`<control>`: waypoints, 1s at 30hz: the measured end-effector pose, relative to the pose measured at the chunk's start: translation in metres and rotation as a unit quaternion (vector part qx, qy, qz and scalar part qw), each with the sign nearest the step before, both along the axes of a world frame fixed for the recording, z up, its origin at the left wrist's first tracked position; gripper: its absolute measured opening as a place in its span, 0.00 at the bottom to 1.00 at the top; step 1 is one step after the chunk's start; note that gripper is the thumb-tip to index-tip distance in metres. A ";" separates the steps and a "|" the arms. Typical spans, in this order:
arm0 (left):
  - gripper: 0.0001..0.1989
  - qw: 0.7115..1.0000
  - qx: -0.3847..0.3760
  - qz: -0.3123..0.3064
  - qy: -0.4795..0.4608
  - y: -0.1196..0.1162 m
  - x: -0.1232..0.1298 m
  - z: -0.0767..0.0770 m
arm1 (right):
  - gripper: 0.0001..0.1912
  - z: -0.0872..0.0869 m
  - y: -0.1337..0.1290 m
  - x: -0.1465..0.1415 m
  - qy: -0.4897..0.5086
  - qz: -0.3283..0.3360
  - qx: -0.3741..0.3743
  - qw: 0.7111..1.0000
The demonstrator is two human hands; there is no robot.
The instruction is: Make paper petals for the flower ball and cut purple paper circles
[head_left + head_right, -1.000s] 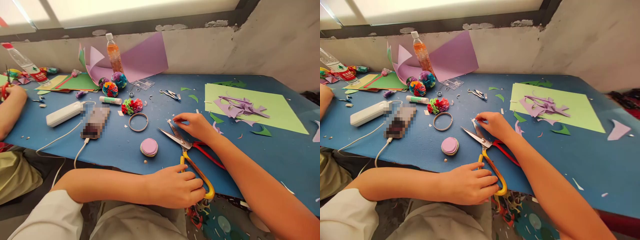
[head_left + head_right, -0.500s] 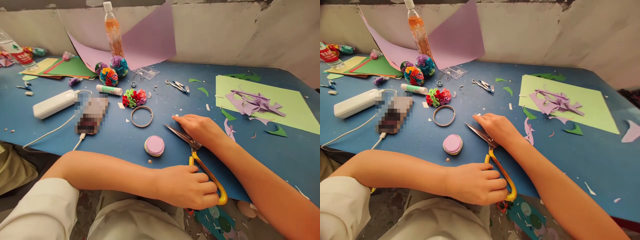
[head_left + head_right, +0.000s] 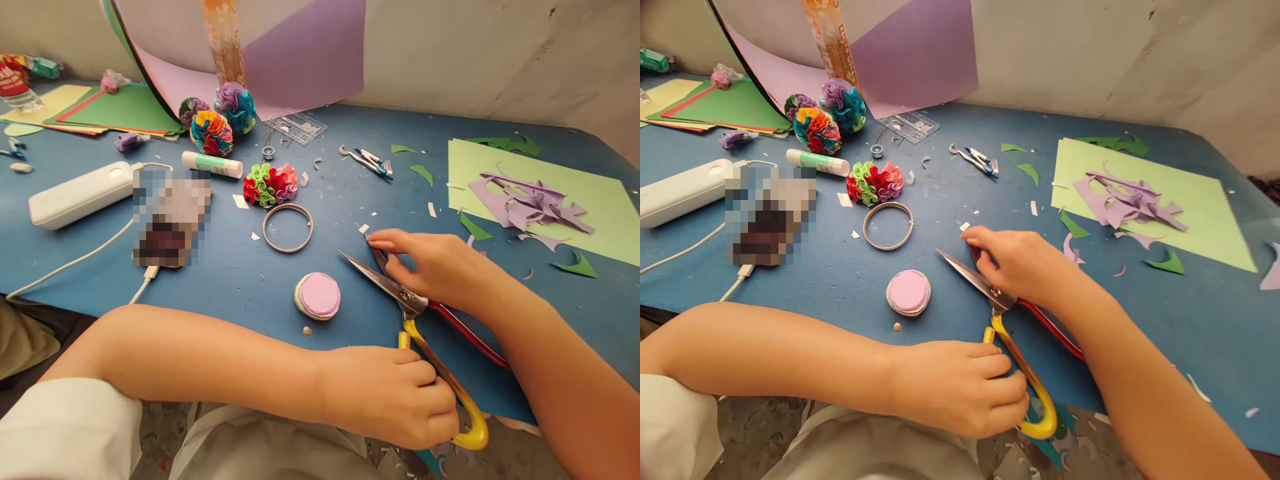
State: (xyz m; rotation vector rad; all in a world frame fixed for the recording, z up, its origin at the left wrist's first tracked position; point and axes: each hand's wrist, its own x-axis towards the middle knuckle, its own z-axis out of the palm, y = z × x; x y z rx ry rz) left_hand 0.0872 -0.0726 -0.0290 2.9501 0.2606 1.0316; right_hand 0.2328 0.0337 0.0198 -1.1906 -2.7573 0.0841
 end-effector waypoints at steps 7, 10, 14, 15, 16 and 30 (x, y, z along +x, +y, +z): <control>0.18 0.998 -0.032 -0.017 0.049 -0.002 0.000 0.003 | 0.18 -0.006 0.013 0.005 0.195 -0.080 -0.141 0.967; 0.19 0.996 -0.046 -0.025 0.072 -0.001 -0.001 0.006 | 0.16 -0.009 0.012 0.004 0.149 -0.065 -0.094 0.982; 0.18 0.996 -0.048 -0.022 0.068 -0.001 -0.002 0.007 | 0.15 -0.013 0.009 0.003 0.072 -0.035 -0.007 0.997; 0.18 0.997 -0.046 -0.020 0.060 -0.002 -0.002 0.007 | 0.14 -0.014 0.009 0.003 0.051 -0.026 0.018 0.998; 0.17 0.998 -0.043 -0.018 0.051 -0.002 -0.002 0.007 | 0.13 -0.015 0.009 0.002 0.031 -0.018 0.042 0.998; 0.16 0.999 -0.041 -0.003 0.017 -0.002 -0.001 0.005 | 0.04 -0.013 0.011 0.004 0.048 -0.053 0.026 0.997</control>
